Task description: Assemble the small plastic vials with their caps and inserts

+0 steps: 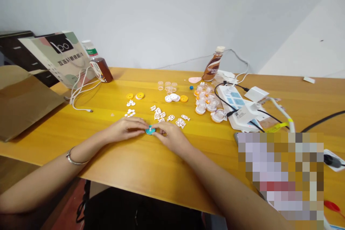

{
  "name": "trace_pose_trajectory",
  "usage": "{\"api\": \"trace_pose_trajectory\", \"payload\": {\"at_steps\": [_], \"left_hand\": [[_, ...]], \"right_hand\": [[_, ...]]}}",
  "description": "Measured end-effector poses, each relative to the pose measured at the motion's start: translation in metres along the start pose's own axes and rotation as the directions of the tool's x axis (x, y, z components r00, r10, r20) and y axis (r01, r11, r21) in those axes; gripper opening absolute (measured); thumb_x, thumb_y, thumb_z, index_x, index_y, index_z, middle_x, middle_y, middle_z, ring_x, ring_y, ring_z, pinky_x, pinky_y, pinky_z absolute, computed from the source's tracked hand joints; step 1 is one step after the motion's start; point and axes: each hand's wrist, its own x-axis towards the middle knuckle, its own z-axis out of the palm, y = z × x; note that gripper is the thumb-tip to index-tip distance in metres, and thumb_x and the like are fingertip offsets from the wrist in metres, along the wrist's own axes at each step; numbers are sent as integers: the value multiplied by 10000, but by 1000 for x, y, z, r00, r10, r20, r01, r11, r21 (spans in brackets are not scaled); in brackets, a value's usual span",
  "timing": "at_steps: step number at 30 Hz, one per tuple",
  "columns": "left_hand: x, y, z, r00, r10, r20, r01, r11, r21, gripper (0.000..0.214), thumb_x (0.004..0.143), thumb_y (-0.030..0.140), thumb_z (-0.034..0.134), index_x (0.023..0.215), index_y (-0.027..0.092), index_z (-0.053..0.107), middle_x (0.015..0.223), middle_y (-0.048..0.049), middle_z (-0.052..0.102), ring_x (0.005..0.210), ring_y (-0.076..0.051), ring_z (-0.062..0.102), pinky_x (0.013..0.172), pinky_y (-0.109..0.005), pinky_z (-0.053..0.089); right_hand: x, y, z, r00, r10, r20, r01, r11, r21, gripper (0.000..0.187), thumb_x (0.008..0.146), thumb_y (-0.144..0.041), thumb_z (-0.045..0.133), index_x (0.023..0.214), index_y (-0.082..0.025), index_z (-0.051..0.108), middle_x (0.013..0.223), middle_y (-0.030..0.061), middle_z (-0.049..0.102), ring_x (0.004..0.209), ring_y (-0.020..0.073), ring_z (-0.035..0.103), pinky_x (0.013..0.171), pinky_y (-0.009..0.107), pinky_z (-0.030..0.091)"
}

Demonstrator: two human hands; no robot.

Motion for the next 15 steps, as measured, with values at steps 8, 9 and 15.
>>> {"api": "trace_pose_trajectory", "payload": {"at_steps": [8, 9, 15], "left_hand": [[-2, 2, 1, 999, 33, 17, -34, 997, 75, 257, 853, 202, 482, 1077, 206, 607, 1039, -78, 638, 920, -147, 597, 845, -313, 484], [-2, 2, 1, 999, 34, 19, -35, 996, 78, 258, 856, 202, 476, 1080, 206, 606, 1042, -78, 637, 927, -148, 595, 848, -313, 483], [-4, 3, 3, 1000, 11, 28, -14, 995, 97, 277, 869, 205, 451, 1106, 189, 593, 1075, -79, 621, 961, -150, 583, 862, -294, 478]], "right_hand": [[-1, 0, -2, 999, -31, 18, 31, 999, 15, 189, 797, -211, 543, 952, -239, 647, 873, 32, 685, 725, 144, 606, 669, 275, 496], [-1, 0, -2, 999, -36, 17, 36, 999, 14, 188, 797, -210, 543, 950, -239, 648, 875, 32, 686, 730, 144, 609, 675, 278, 498], [-1, -1, -2, 993, -122, -5, 121, 991, -49, 197, 814, -196, 525, 939, -251, 667, 934, 35, 690, 861, 170, 620, 786, 322, 494]]}}
